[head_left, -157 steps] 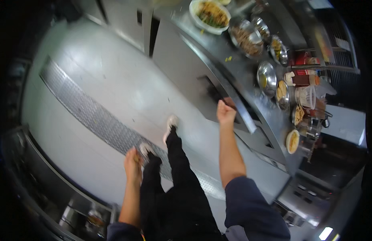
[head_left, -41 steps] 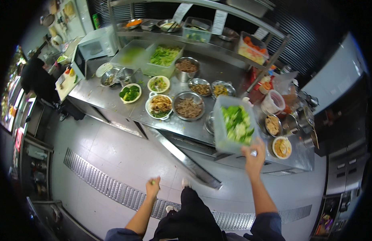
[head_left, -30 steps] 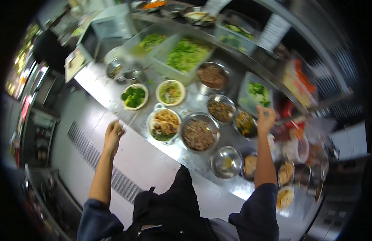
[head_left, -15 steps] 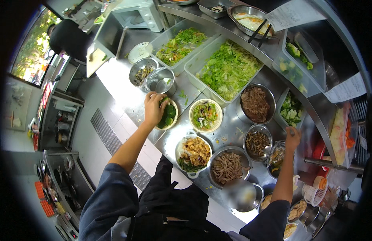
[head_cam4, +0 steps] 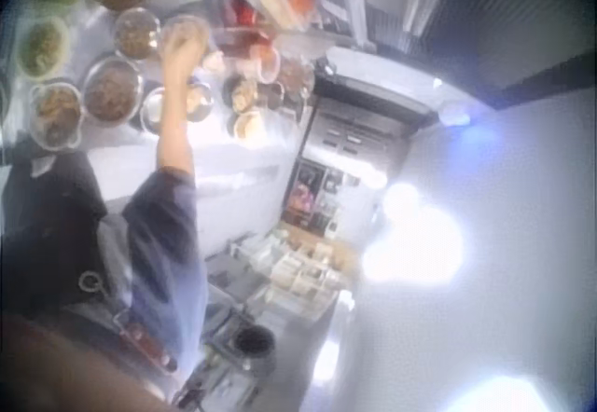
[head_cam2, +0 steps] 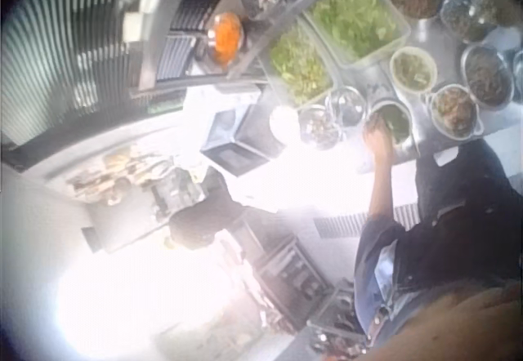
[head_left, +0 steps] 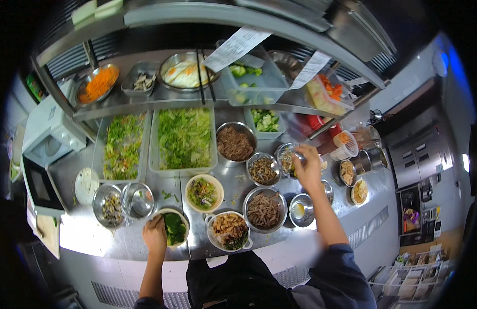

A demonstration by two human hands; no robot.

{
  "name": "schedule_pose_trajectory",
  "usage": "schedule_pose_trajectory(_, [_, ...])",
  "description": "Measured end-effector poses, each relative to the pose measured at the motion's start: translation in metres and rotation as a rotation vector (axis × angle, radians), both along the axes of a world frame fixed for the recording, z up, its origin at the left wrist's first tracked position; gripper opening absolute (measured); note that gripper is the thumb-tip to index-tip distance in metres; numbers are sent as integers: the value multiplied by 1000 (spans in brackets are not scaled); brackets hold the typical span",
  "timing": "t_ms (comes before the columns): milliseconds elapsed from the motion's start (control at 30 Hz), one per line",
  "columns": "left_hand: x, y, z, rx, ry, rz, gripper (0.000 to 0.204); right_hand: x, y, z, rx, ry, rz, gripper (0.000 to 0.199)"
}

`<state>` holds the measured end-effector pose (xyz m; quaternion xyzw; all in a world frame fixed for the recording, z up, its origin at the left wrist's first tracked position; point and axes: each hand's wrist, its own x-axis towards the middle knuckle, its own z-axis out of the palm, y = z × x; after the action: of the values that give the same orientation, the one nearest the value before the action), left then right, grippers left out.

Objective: The person washes hands, then assembles multiple bowls by adding lettuce, broccoli, and other prepared ingredients from containers on a stainless steel counter. The person handles order slips and places them on the counter while preparing the bowls.

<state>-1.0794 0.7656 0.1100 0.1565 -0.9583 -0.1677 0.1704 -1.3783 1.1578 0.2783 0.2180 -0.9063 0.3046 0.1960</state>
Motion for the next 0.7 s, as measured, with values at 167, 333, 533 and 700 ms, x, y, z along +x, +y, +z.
schedule_pose_trajectory(167, [6,-1,5,30,-41,-86,26,-88,-24,80,-67,212,-123,16])
schedule_pose_trajectory(333, [1,41,50,135,37,154,24,-100,-78,93,-67,147,441,18])
schedule_pose_trajectory(533, [-32,145,77,333,109,88,10,-229,-202,102,446,-196,522,56])
schedule_pose_trajectory(700, [2,175,71,384,72,375,10,-268,-246,79,957,148,481,72])
